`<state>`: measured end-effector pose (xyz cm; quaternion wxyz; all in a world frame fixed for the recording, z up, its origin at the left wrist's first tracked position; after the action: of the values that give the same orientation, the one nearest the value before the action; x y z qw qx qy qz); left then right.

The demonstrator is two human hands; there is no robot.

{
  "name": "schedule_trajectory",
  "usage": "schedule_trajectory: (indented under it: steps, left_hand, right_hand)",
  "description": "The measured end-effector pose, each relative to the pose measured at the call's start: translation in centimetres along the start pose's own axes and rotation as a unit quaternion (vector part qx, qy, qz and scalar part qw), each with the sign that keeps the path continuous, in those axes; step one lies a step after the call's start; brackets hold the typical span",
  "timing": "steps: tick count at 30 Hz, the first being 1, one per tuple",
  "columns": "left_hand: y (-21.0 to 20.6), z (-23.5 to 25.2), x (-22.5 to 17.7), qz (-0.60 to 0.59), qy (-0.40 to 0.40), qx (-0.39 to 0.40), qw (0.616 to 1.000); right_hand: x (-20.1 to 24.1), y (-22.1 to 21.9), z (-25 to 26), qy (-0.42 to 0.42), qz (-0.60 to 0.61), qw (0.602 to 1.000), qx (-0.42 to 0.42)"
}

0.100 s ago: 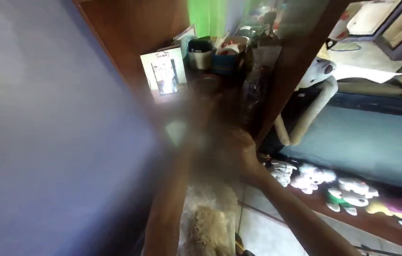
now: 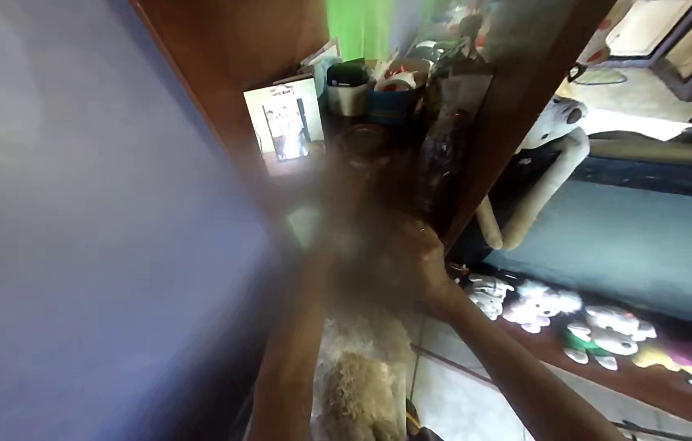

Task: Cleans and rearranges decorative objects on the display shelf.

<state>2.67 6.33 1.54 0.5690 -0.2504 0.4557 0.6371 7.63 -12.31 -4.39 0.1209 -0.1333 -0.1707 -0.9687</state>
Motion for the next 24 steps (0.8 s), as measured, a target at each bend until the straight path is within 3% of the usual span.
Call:
schedule_trajectory:
  steps: [7,10,14,18,24]
  left_hand:
    - [0.5,-0.9,-1.0,0.029,0.05,0.007,0.998]
    - [0.6,-1.0,-0.3,0.006,0.01,-0.024,1.0]
    - [2.7,-3.8,-4.3,0.034,0.037,0.017,0.999]
    - [0.0,-0.7,0.2,-0.027,-0.017,-0.032,0.999]
    - [-0.3,-0.8,-0.2,-0.03,-0.037,-0.027,0.998]
  right_hand:
    - [0.0,0.1,0.1,0.003,0.001,1.0,-0.005]
    - [0.0,0.0,0.1,0.001,0.007,1.0,-0.002]
    - [0.1,0.0,0.1,0.004,0.009,1.0,-0.002]
    - [-0.1,0.0,-0.1,0.008,0.008,1.0,-0.003]
    - [-0.1,0.0,0.0,0.015,0.002,1.0,-0.005]
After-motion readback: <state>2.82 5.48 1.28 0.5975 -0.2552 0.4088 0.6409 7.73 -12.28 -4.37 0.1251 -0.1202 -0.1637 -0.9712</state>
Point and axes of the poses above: each hand's wrist, its own z-axis towards the middle knuckle, its own y-axis out of the back of the hand, x = y × z, the point moved 6 cm from there along z, towards the middle knuckle, and after that the axes turned 13 degrees about -x, right-handed, at the moved point
